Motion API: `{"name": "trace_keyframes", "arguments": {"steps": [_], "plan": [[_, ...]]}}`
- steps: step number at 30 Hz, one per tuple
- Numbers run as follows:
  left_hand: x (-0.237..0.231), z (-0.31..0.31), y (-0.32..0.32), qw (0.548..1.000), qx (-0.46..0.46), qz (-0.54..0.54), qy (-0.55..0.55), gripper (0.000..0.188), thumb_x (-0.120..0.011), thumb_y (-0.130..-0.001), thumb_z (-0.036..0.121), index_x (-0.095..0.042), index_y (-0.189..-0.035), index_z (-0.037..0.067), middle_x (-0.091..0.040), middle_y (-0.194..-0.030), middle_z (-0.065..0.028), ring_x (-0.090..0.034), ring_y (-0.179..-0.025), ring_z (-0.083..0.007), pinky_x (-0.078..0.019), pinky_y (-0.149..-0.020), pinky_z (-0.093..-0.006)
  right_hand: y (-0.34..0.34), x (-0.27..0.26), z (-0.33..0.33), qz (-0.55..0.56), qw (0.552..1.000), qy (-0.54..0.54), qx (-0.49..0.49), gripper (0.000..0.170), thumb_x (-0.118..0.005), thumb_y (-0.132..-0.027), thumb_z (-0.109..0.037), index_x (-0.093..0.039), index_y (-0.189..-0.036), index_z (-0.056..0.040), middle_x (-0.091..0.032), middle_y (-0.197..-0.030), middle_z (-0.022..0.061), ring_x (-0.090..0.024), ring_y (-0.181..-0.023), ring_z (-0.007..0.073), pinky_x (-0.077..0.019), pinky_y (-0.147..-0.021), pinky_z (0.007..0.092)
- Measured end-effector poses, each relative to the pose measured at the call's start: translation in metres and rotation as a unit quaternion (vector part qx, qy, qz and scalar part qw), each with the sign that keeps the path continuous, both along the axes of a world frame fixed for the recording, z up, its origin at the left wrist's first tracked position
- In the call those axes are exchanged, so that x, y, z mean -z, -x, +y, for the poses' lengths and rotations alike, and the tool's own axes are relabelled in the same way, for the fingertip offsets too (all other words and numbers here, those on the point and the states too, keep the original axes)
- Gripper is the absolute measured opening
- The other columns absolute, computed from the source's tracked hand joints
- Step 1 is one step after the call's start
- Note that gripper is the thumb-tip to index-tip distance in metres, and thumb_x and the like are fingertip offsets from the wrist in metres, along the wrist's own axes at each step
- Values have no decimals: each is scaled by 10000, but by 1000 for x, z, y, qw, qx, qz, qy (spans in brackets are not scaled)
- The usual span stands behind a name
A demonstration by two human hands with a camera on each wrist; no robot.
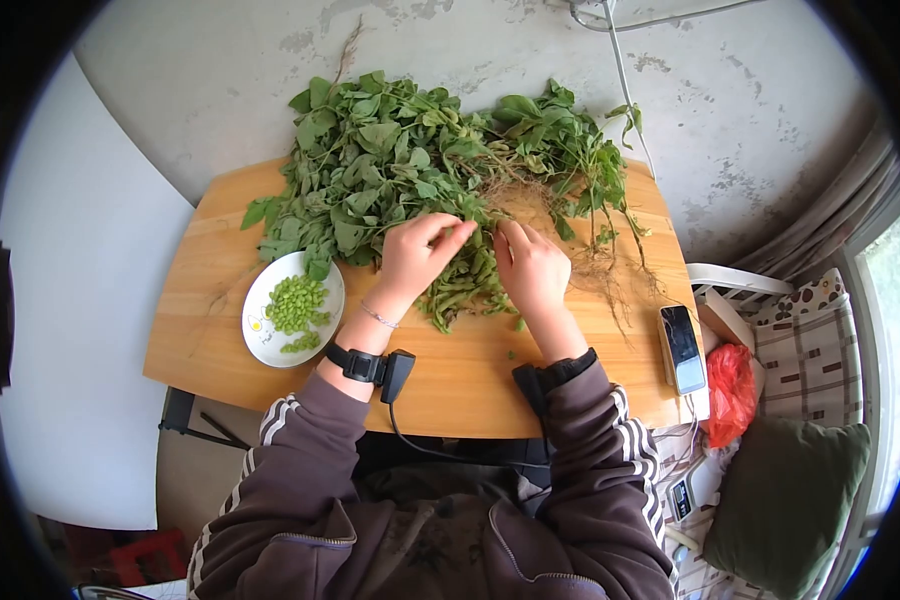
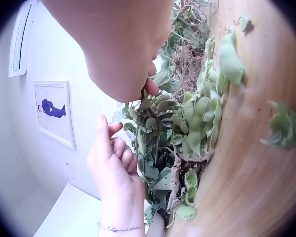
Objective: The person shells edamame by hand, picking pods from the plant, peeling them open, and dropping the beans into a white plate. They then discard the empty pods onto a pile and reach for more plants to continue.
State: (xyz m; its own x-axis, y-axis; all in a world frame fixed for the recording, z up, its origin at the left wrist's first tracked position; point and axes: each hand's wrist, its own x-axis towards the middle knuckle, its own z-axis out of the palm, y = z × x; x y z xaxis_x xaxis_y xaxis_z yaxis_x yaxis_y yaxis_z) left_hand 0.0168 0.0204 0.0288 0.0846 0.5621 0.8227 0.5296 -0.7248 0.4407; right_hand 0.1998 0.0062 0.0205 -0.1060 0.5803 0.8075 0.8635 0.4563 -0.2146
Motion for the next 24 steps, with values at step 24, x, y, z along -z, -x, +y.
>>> {"name": "trace_keyframes", "arguments": {"steps": [24], "plan": [[11, -9, -14, 971, -121, 204, -29, 406, -688, -886, 220, -662, -1290, 241, -541, -567, -9, -572, -465, -216, -460, -440, -335, -11, 2, 6, 103, 987, -3, -125, 413, -670, -754, 60, -579, -1150, -14, -655, -901, 182, -645, -825, 400, -521, -711, 424]]}}
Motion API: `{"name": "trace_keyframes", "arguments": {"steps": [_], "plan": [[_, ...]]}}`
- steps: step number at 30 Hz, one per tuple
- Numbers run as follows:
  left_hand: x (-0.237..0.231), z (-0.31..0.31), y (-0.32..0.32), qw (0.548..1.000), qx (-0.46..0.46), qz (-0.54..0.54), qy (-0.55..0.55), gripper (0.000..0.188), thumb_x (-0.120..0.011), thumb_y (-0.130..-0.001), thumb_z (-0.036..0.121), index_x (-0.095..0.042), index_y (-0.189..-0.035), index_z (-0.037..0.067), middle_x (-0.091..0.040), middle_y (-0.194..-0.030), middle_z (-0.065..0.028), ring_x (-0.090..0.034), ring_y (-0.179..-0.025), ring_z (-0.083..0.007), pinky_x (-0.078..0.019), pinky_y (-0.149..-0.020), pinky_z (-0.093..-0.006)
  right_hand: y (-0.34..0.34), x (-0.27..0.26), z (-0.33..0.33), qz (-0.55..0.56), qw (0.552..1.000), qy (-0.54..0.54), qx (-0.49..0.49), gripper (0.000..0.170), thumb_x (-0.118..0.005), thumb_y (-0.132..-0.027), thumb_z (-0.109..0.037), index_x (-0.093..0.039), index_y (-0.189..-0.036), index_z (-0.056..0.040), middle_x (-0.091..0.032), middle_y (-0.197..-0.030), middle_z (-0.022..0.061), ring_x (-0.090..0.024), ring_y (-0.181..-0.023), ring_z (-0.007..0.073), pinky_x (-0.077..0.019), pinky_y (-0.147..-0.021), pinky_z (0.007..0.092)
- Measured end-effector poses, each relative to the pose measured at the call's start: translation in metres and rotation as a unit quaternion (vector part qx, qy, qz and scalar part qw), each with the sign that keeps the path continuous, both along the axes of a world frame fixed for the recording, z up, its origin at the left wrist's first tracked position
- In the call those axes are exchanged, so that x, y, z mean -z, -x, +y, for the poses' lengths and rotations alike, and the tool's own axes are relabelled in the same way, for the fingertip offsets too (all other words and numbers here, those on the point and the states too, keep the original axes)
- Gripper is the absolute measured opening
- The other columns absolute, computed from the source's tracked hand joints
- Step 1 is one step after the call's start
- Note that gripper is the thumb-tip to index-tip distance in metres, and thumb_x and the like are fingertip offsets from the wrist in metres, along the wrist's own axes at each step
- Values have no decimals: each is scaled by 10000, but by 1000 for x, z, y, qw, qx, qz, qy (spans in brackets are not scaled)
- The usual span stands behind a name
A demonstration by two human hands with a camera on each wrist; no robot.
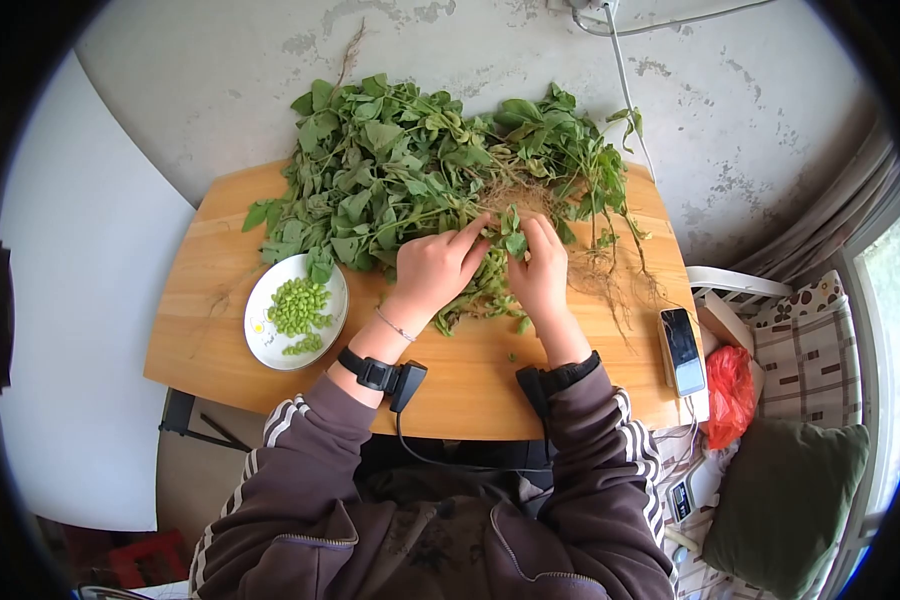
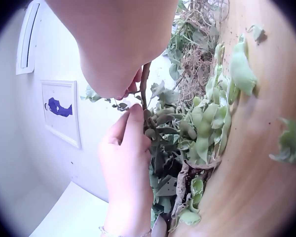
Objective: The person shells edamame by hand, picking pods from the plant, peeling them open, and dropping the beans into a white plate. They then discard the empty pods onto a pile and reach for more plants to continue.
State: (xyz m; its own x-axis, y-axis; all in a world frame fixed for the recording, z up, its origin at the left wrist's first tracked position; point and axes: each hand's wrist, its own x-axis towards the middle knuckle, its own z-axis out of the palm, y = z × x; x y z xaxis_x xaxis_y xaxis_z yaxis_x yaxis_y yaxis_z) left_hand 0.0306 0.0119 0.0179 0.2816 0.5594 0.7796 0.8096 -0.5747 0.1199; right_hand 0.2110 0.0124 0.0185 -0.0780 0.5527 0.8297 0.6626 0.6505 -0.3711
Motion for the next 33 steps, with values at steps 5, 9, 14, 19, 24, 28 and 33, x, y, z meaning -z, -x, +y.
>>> {"name": "trace_keyframes", "arguments": {"steps": [5, 9, 14, 19, 24, 28, 33], "plan": [[7, 3, 2, 997, -49, 52, -3, 403, -656, -880, 202, -663, -1273, 289, -554, -566, -2, -587, -456, -200, -459, -418, -324, 6, 3, -8, 81, 987, 129, -41, 433, -639, -740, 95, -593, -1161, 0, -673, -979, 200, -655, -899, 419, -530, -769, 401], [7, 7, 7, 991, -89, 88, 41, 336, -668, -908, 225, -668, -1228, 326, -587, -594, -25, -596, -458, -223, -452, -411, -350, 8, 12, -3, 114, 978, 162, -60, 421, -631, -782, 88, -604, -1192, -1, -698, -990, 158, -676, -843, 268, -524, -745, 350], [11, 15, 14, 997, -51, 64, -17, 378, -643, -860, 162, -667, -1201, 323, -592, -627, -6, -619, -491, -204, -492, -437, -327, 16, 3, -5, 242, 933, 216, -156, 270, -602, -912, 40, -612, -1179, -2, -699, -991, 69, -570, -804, 68, -484, -724, 251], [13, 21, 11, 999, -14, 27, -17, 361, -650, -863, 159, -668, -1201, 283, -625, -672, -15, -634, -521, -221, -512, -461, -332, 12, 3, -1, 322, 885, 257, -215, 158, -561, -994, -23, -616, -1141, -4, -674, -1028, 38, -580, -915, 81, -472, -824, 243], [6, 19, 7, 996, 50, -76, 17, 250, -711, -902, 227, -653, -1143, 193, -643, -653, -67, -619, -525, -256, -488, -479, -320, 14, 5, 5, 376, 857, 263, -235, 133, -559, -1010, -47, -617, -1120, 2, -677, -1051, 32, -609, -981, 107, -480, -880, 263], [-6, 8, -1, 954, 67, -270, 114, 228, -691, -923, 284, -626, -794, 107, -605, -582, -83, -573, -478, -287, -416, -447, -360, 15, 5, 6, 366, 865, 273, -210, 168, -552, -1022, -74, -627, -1145, 13, -690, -1083, 62, -619, -1006, 124, -484, -890, 271], [-4, 14, -7, 909, -9, -295, 294, 574, -596, -961, 452, -571, -598, 8, -568, -570, -179, -578, -544, -377, -438, -521, -414, 17, 0, 3, 412, 828, 282, -255, 198, -555, -1028, -95, -630, -1154, 37, -683, -1093, 95, -624, -999, 141, -495, -895, 298]]}}
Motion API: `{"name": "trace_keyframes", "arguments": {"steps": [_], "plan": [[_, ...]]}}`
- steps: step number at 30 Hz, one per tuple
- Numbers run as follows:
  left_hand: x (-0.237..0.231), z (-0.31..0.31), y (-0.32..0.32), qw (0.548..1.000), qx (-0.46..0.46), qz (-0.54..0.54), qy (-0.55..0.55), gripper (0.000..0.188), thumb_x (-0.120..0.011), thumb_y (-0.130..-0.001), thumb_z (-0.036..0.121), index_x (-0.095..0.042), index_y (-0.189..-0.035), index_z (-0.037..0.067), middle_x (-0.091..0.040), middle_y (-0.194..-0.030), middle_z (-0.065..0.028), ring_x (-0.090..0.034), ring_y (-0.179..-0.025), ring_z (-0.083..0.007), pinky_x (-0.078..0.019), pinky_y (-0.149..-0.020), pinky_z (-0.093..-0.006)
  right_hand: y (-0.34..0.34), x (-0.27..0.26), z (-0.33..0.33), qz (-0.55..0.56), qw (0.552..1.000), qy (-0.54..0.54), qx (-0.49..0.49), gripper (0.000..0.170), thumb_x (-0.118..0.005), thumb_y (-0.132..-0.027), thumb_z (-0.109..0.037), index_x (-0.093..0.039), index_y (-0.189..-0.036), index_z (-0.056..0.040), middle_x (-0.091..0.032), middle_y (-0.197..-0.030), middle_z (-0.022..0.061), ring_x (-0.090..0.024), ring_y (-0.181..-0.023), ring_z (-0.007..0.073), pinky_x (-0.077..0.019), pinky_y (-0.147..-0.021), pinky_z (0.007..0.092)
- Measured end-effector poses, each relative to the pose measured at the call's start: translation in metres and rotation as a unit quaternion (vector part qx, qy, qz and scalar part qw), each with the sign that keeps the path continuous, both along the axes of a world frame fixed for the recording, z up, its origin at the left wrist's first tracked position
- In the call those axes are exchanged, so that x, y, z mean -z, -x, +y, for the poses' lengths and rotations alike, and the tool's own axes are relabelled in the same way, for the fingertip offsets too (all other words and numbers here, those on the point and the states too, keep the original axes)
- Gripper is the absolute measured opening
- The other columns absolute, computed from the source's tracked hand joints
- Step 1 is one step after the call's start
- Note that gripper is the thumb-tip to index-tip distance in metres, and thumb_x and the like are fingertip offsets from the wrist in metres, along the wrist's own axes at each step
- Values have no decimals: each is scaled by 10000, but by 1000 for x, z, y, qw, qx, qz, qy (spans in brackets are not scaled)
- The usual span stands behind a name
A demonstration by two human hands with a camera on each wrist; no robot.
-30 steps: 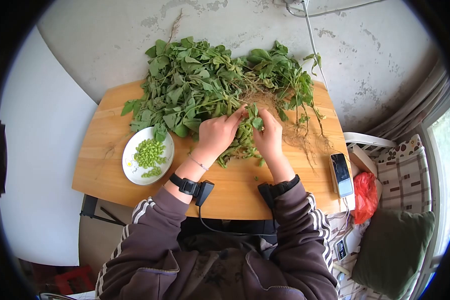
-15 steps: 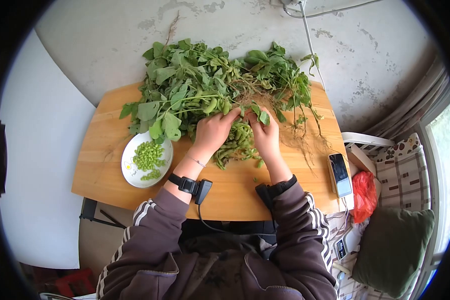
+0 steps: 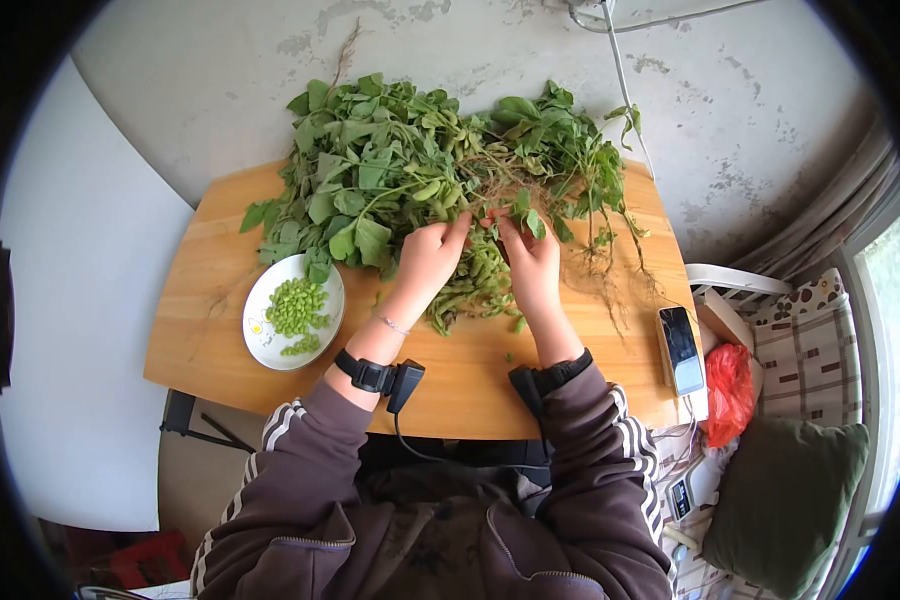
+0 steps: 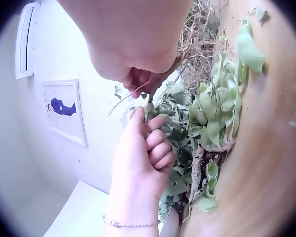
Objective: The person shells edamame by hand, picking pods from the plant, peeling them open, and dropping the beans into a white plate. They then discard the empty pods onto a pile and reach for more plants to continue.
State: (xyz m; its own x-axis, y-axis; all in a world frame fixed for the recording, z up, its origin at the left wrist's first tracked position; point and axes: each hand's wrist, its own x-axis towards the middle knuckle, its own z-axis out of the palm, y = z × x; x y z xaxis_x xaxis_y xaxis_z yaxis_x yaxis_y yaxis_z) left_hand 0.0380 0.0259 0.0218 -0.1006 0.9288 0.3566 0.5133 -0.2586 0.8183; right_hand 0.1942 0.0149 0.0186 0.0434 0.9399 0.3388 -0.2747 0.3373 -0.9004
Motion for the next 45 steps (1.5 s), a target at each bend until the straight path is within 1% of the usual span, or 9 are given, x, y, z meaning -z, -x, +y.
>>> {"name": "trace_keyframes", "arguments": {"steps": [12, 21, 25, 31, 34, 35, 37, 40, 45], "plan": [[17, 16, -20, 988, 12, -154, 1, 537, -497, -1036, 389, -587, -727, -41, -612, -635, -196, -612, -582, -333, -454, -587, -426, 24, 14, -5, 118, 982, -20, -146, 178, -511, -1063, -190, -552, -1033, -19, -558, -975, -1, -478, -903, 102, -407, -853, 244], [15, 29, -3, 979, -52, -199, -1, 567, -439, -1042, 440, -603, -734, -7, -589, -611, -124, -583, -582, -278, -453, -614, -405, 29, 3, -25, -24, 998, -36, -48, 144, -494, -1052, -109, -546, -1138, -6, -496, -965, 5, -433, -874, 104, -380, -824, 251], [30, 38, 4, 967, -26, -254, 20, 510, -468, -1043, 455, -545, -741, 52, -455, -576, 1, -461, -487, -114, -363, -499, -295, 1, -19, -16, 23, 992, -121, 27, 255, -497, -1062, -179, -558, -1238, -5, -535, -955, -16, -454, -848, 85, -400, -764, 243], [21, 26, 3, 945, 25, -316, 81, 460, -497, -1041, 445, -529, -765, 79, -394, -576, 38, -393, -467, -64, -290, -451, -240, -25, -73, -1, -71, 915, -286, 274, 181, -465, -1066, -144, -561, -1104, 6, -569, -911, 41, -485, -785, 133, -427, -724, 281], [22, 26, 2, 938, 51, -332, 88, 445, -501, -1041, 447, -542, -800, 75, -368, -584, 57, -348, -469, -44, -260, -443, -227, -45, -67, 59, -261, 889, -212, 312, 199, -480, -1055, -144, -574, -1095, 27, -619, -949, 102, -553, -798, 209, -463, -753, 317], [22, 25, 2, 934, 56, -341, 95, 441, -500, -1042, 449, -552, -816, 73, -360, -589, 65, -333, -472, -38, -254, -442, -223, -52, -64, 79, -426, 813, -184, 352, 245, -512, -1034, -165, -613, -1137, 34, -653, -1047, 155, -612, -880, 300, -496, -825, 349], [19, 24, 1, 925, 68, -357, 112, 435, -496, -1043, 451, -573, -850, 69, -349, -599, 79, -311, -477, -28, -242, -443, -216, -62, -3, 134, -475, 769, -66, 423, 308, -564, -1010, -238, -648, -1172, 11, -652, -1217, 167, -637, -1015, 339, -507, -904, 387], [14, 21, 2, 912, 89, -373, 145, 449, -471, -1052, 457, -631, -945, 52, -351, -619, 92, -294, -488, -19, -231, -443, -210, -59, 1, 105, -489, 776, -179, 355, 387, -628, -972, -316, -663, -1200, -6, -639, -1275, 187, -635, -1096, 344, -509, -934, 399], [22, 26, 5, 950, 88, -278, 109, 522, -431, -1057, 474, -703, -1016, 30, -508, -618, 11, -478, -543, -88, -384, -518, -264, -17, -39, 17, -515, 855, -41, 50, 364, -674, -936, -334, -696, -1048, 11, -721, -905, 198, -699, -832, 346, -547, -759, 413]]}}
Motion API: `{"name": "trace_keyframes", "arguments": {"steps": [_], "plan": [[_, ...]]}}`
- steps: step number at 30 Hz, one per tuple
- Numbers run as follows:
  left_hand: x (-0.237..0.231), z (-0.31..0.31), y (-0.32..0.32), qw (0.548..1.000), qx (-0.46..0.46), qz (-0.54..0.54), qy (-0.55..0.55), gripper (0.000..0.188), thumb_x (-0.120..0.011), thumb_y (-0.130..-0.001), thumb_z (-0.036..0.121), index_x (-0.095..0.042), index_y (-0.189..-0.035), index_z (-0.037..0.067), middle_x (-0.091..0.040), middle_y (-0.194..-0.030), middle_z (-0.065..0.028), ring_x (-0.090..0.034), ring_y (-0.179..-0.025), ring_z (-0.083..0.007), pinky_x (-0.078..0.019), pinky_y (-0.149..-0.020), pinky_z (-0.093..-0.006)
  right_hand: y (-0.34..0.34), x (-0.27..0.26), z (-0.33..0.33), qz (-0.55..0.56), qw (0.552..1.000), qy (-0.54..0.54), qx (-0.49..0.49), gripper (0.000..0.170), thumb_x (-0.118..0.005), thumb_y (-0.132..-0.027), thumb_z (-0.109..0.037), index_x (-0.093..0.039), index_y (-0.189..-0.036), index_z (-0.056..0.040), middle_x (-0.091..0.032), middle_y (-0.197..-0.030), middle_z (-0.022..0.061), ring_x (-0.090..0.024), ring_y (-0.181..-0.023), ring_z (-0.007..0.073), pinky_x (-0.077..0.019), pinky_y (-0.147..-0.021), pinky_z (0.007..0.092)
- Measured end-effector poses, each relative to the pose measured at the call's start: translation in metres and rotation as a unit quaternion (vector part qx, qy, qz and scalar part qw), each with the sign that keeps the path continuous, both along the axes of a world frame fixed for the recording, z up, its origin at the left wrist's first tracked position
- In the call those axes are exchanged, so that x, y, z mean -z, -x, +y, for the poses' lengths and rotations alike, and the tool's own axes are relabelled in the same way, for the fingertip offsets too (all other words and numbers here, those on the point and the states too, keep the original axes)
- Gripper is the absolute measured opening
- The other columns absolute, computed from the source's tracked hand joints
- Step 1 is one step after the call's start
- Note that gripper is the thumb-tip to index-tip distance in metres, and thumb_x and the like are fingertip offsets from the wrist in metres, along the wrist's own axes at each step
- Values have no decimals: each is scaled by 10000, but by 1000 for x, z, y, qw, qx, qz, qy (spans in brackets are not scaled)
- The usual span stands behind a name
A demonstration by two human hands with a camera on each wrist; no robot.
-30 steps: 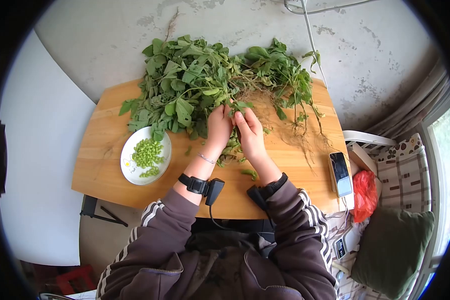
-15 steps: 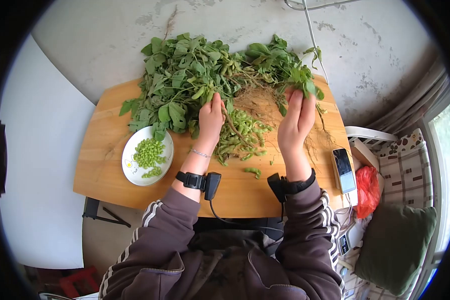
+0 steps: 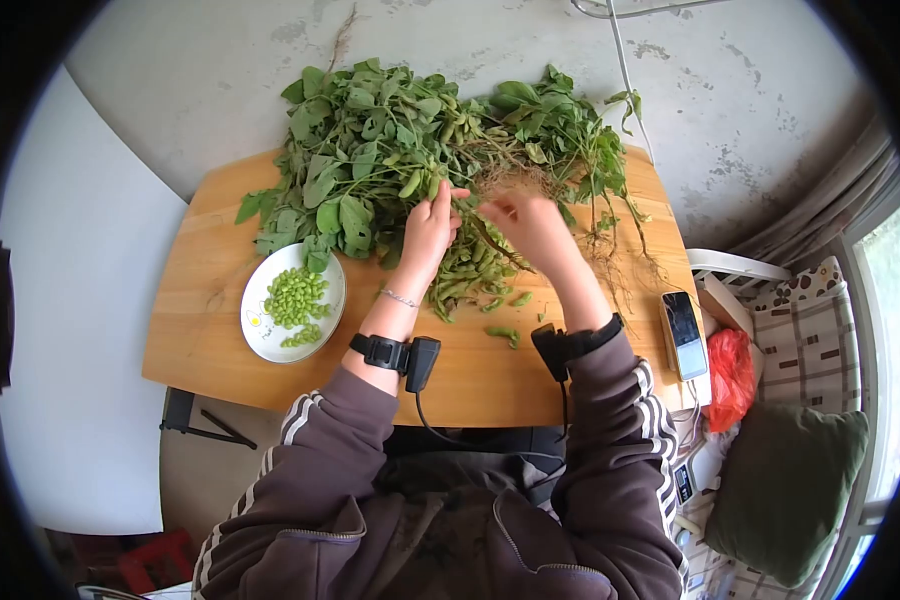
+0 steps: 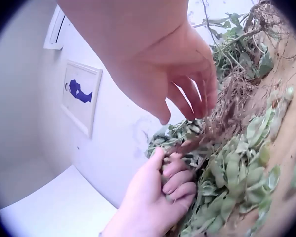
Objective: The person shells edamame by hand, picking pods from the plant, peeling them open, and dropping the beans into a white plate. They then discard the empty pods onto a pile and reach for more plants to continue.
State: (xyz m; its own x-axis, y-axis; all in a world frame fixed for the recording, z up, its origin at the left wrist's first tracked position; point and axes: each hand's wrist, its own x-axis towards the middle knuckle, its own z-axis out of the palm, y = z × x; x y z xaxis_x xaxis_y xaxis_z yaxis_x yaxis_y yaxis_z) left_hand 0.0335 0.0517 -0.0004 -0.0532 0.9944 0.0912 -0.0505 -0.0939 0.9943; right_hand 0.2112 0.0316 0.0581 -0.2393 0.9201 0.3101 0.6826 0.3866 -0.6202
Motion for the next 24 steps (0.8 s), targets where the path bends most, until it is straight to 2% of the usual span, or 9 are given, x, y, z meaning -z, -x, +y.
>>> {"name": "trace_keyframes", "arguments": {"steps": [2, 6, 8, 9, 12, 13, 16, 20, 24], "plan": [[-2, -2, -1, 999, 2, 28, -45, 524, -417, -1063, 480, -682, -1028, 30, -429, -595, 56, -381, -489, -59, -315, -470, -239, 11, 15, -11, -20, 998, -37, -46, 326, -672, -931, -304, -667, -1014, 11, -685, -775, 201, -672, -727, 382, -531, -675, 435], [-5, -5, -1, 984, -30, 159, -80, 548, -512, -1010, 521, -700, -923, 13, -527, -599, -24, -481, -523, -153, -405, -534, -309, 21, 41, -6, -18, 1000, 2, 19, 284, -663, -922, -261, -637, -1054, -12, -676, -793, 223, -658, -772, 423, -516, -668, 482], [-6, -1, 4, 966, -39, 246, -66, 564, -586, -959, 548, -697, -873, 1, -592, -610, -92, -571, -551, -241, -462, -572, -349, 19, 48, -6, 13, 997, -68, 40, 221, -668, -919, -195, -643, -1046, -16, -688, -816, 201, -674, -762, 390, -528, -666, 446], [-12, -7, 1, 967, -86, 194, -142, 597, -645, -909, 576, -667, -772, -4, -591, -587, -78, -550, -517, -214, -454, -552, -347, 17, 48, -8, 20, 994, -103, 39, 199, -666, -922, -167, -647, -1049, -16, -696, -816, 183, -685, -753, 364, -532, -662, 419], [-15, -11, 3, 966, -158, 151, -141, 609, -660, -900, 571, -649, -714, -8, -594, -576, -65, -545, -522, -174, -446, -550, -326, 11, 46, -9, 27, 986, -156, 56, 175, -669, -925, -136, -653, -1060, -25, -709, -857, 156, -694, -756, 338, -534, -659, 392], [-18, -14, 10, 971, -141, 172, -84, 582, -672, -909, 531, -633, -687, -6, -582, -562, -49, -527, -512, -141, -424, -532, -310, 9, 45, -9, 26, 984, -164, 65, 174, -671, -925, -134, -654, -1065, -30, -712, -878, 152, -693, -762, 338, -533, -659, 392], [-5, -7, 13, 955, -234, 94, -155, 540, -675, -925, 476, -624, -672, 2, -572, -564, -46, -497, -494, -127, -398, -516, -297, 6, 45, -8, 23, 969, -227, 98, 166, -669, -935, -141, -657, -1070, -47, -707, -925, 139, -682, -746, 321, -519, -637, 393], [-26, -15, 17, 914, -345, 74, -202, 311, -721, -919, 200, -634, -714, -17, -620, -631, -46, -533, -558, -125, -431, -560, -292, 3, 33, -14, 16, 965, -241, 105, 146, -669, -933, -171, -655, -1053, -90, -681, -841, 103, -645, -675, 310, -515, -594, 404], [-19, -8, 21, 926, -273, 74, -248, 260, -774, -880, 223, -720, -843, -28, -692, -736, -83, -613, -647, -143, -478, -635, -278, -2, 39, -11, -28, 951, -282, 120, 116, -672, -928, -159, -656, -1030, -105, -650, -792, 82, -632, -680, 291, -505, -592, 397]]}}
